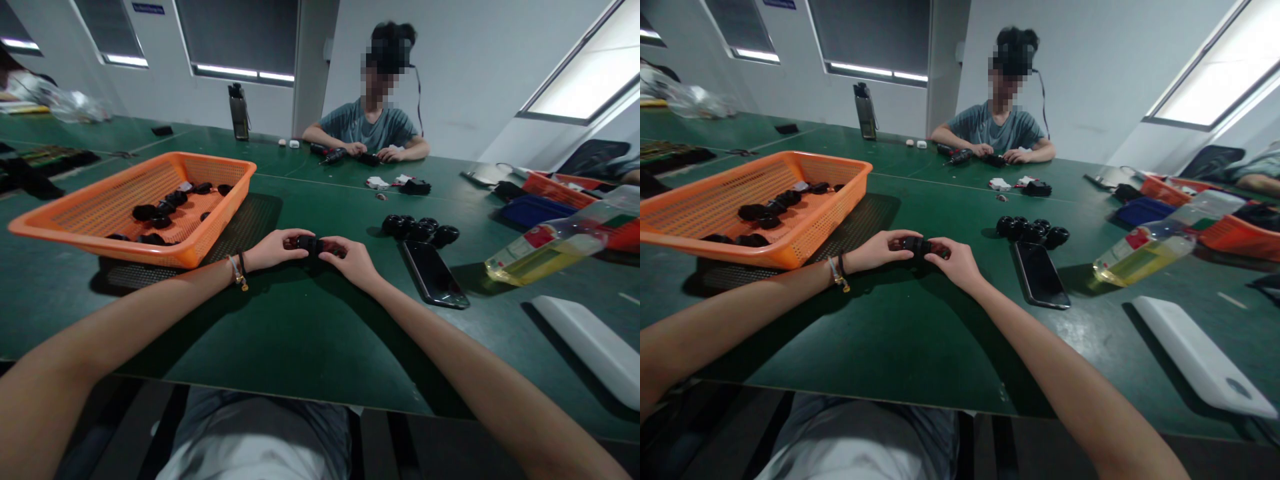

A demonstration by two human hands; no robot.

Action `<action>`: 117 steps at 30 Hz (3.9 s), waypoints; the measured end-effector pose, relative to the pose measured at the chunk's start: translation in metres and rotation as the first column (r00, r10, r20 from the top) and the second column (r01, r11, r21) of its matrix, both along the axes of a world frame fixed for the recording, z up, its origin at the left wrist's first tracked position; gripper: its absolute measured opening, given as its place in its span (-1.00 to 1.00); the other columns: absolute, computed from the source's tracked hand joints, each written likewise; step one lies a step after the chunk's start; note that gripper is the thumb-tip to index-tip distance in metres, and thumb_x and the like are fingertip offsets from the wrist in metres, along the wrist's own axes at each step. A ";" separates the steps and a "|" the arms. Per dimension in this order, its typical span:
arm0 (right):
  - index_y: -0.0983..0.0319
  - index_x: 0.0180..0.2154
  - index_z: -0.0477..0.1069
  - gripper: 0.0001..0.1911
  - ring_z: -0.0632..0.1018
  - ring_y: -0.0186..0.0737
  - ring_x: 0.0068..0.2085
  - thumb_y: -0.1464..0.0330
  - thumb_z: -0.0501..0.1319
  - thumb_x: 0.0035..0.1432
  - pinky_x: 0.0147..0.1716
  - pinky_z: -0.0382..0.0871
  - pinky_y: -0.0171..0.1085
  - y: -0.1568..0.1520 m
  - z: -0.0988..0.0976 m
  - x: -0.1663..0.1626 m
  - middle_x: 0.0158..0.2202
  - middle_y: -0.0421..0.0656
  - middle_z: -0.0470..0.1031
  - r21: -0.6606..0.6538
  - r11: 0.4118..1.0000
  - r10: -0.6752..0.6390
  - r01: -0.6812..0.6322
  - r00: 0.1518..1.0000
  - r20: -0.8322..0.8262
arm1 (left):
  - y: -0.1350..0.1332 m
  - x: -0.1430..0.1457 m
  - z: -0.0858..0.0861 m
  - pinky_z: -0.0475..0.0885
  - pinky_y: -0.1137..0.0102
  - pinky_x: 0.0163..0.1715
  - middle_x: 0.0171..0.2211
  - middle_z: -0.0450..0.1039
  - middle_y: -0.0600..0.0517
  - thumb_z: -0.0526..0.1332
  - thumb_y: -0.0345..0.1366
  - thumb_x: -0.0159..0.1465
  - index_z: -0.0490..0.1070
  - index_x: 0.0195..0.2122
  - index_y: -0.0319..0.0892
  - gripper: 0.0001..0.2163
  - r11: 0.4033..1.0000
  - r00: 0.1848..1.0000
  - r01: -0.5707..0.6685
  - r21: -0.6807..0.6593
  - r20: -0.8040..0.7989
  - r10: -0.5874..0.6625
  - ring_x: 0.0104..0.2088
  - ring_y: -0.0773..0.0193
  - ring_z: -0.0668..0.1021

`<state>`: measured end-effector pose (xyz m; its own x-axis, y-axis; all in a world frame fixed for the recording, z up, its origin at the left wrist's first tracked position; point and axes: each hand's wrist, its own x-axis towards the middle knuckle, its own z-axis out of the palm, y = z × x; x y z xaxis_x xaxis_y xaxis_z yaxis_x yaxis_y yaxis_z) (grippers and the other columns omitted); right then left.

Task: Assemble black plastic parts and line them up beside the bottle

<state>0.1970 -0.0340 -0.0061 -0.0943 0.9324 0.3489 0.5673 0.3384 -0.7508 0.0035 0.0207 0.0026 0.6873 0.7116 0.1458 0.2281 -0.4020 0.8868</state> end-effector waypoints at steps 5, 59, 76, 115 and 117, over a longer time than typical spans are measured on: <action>0.23 -0.22 0.48 -0.74 0.55 -0.25 -0.35 0.42 0.24 -0.03 -0.35 0.41 -0.26 0.000 0.001 -0.001 -0.36 -0.15 0.57 -0.014 1.000 -0.011 0.011 1.000 0.005 | 0.000 0.000 0.000 0.37 0.25 -0.09 -0.09 0.44 -0.10 0.24 -0.20 0.05 0.31 0.01 -0.27 -0.51 1.000 1.000 -0.006 0.013 -0.016 0.006 -0.12 0.16 0.49; 0.24 -0.22 0.47 -0.69 0.53 -0.27 -0.36 0.43 0.27 -0.12 -0.37 0.38 -0.29 0.000 -0.001 0.001 -0.38 -0.18 0.56 0.006 0.999 0.035 -0.035 0.999 -0.027 | 0.000 0.000 0.000 0.35 0.22 -0.04 -0.08 0.43 -0.10 0.25 -0.22 0.04 0.31 0.00 -0.27 -0.52 1.000 1.000 0.008 -0.002 -0.008 -0.008 -0.10 0.16 0.48; 0.24 -0.25 0.44 -0.70 0.52 -0.28 -0.34 0.43 0.28 -0.13 -0.36 0.36 -0.28 -0.001 0.000 0.000 -0.37 -0.19 0.54 0.022 1.000 0.022 -0.021 0.999 -0.041 | 0.002 0.000 -0.001 0.36 0.24 -0.06 -0.07 0.43 -0.09 0.23 -0.22 0.07 0.31 0.01 -0.25 -0.53 0.999 1.000 0.017 0.037 -0.015 -0.017 -0.10 0.18 0.49; 0.25 -0.22 0.47 -0.73 0.53 -0.25 -0.38 0.38 0.25 -0.05 -0.35 0.39 -0.23 0.001 0.000 0.001 -0.38 -0.14 0.57 -0.035 0.999 0.011 -0.011 1.000 0.004 | 0.000 0.000 0.000 0.36 0.25 -0.07 -0.06 0.43 -0.11 0.24 -0.24 0.06 0.30 0.01 -0.26 -0.53 1.000 1.000 0.011 -0.003 -0.008 -0.011 -0.09 0.16 0.48; 0.24 -0.22 0.48 -0.74 0.53 -0.25 -0.39 0.38 0.25 -0.04 -0.36 0.40 -0.24 0.001 0.000 0.001 -0.38 -0.14 0.57 -0.029 1.000 0.011 -0.011 1.000 0.007 | 0.000 0.000 0.000 0.37 0.25 -0.08 -0.07 0.43 -0.10 0.23 -0.24 0.07 0.30 0.01 -0.25 -0.54 1.000 1.000 0.012 0.008 -0.009 -0.012 -0.10 0.17 0.48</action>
<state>0.1982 -0.0330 -0.0064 -0.1071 0.9409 0.3212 0.5693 0.3229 -0.7561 0.0038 0.0206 0.0024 0.6973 0.7018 0.1459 0.2306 -0.4124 0.8813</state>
